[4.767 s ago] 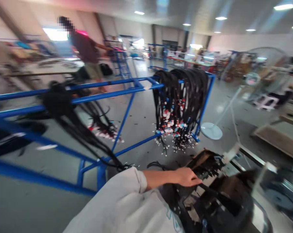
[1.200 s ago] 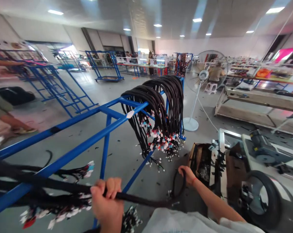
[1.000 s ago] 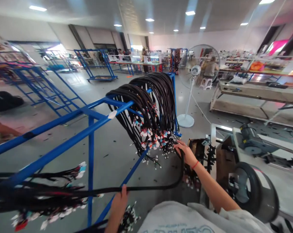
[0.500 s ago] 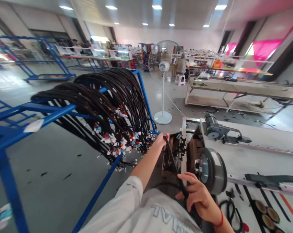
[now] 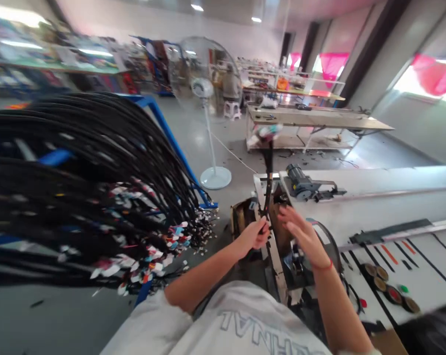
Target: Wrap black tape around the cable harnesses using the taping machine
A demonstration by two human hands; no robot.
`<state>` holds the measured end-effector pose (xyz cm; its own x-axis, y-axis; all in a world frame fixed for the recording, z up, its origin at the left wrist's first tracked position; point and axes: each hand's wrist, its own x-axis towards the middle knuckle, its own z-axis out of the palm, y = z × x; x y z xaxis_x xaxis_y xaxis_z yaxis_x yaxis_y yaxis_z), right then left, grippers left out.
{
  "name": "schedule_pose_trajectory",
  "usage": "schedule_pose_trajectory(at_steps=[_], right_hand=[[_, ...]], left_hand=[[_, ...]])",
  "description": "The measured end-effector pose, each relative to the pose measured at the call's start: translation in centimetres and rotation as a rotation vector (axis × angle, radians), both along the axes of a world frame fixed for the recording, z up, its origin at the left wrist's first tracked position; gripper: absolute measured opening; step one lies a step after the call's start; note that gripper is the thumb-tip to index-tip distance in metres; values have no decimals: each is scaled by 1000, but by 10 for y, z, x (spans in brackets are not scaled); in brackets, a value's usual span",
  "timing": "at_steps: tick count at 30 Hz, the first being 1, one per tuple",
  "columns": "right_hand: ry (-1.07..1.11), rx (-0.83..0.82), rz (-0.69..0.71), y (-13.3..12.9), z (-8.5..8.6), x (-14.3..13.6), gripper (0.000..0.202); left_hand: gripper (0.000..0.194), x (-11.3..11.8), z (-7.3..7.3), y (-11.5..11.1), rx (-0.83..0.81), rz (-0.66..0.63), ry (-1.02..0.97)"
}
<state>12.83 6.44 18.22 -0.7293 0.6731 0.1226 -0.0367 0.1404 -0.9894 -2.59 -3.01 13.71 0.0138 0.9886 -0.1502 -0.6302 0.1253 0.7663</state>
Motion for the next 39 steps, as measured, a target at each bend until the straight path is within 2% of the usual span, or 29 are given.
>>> schedule_pose_trajectory(at_steps=[2, 5, 7, 9, 13, 16, 18, 22, 23, 24, 25, 27, 30, 32, 34, 36, 39], right_hand=[[161, -127, -76, 25, 25, -20, 53], [369, -229, -300, 59, 49, -20, 38], [480, -266, -440, 63, 56, -9, 23], [539, -313, -502, 50, 57, -1, 12], [461, -383, -477, 5, 56, -10, 14], [372, -315, -494, -14, 56, -10, 23], [377, -222, -453, -18, 51, 0, 33], [598, -19, -104, -24, 33, 30, 45], [648, 15, -74, -27, 31, 37, 45], [659, 29, -115, -31, 30, 42, 44], [619, 22, -226, -36, 30, 46, 41], [430, -27, -570, -43, 30, 48, 34], [183, -85, -1005, -43, 18, 44, 34], [147, -115, -1153, -37, 2, 43, 38], [119, -199, -1202, -29, -11, 48, 39], [108, -327, -1166, -24, -14, 60, 36], [180, -449, -1111, -24, -8, 79, 29]], left_hand=[[58, 2, -12, -22, 33, -151, 115], [60, -17, -20, -39, 71, -355, 214], [60, -29, -19, -36, 86, -445, 263], [57, -30, -12, -23, 97, -539, 234], [41, 0, 11, 18, 76, -724, -98], [32, 30, 19, 39, -8, -843, -305], [34, 45, 16, 42, -80, -965, -382], [39, 70, 0, 26, -92, -1251, -477], [39, 76, -3, 21, -63, -1291, -491], [39, 81, -5, 16, -31, -1293, -498], [37, 86, -6, 13, -4, -1244, -495], [34, 92, -6, 12, 24, -1055, -431], [30, 98, -9, 18, 63, -714, -155], [28, 101, -17, 20, 66, -493, 85], [25, 100, -29, 16, 59, -347, 275], [19, 90, -41, 8, 101, -409, 410], [24, 58, -49, -4, 218, -664, 574]])
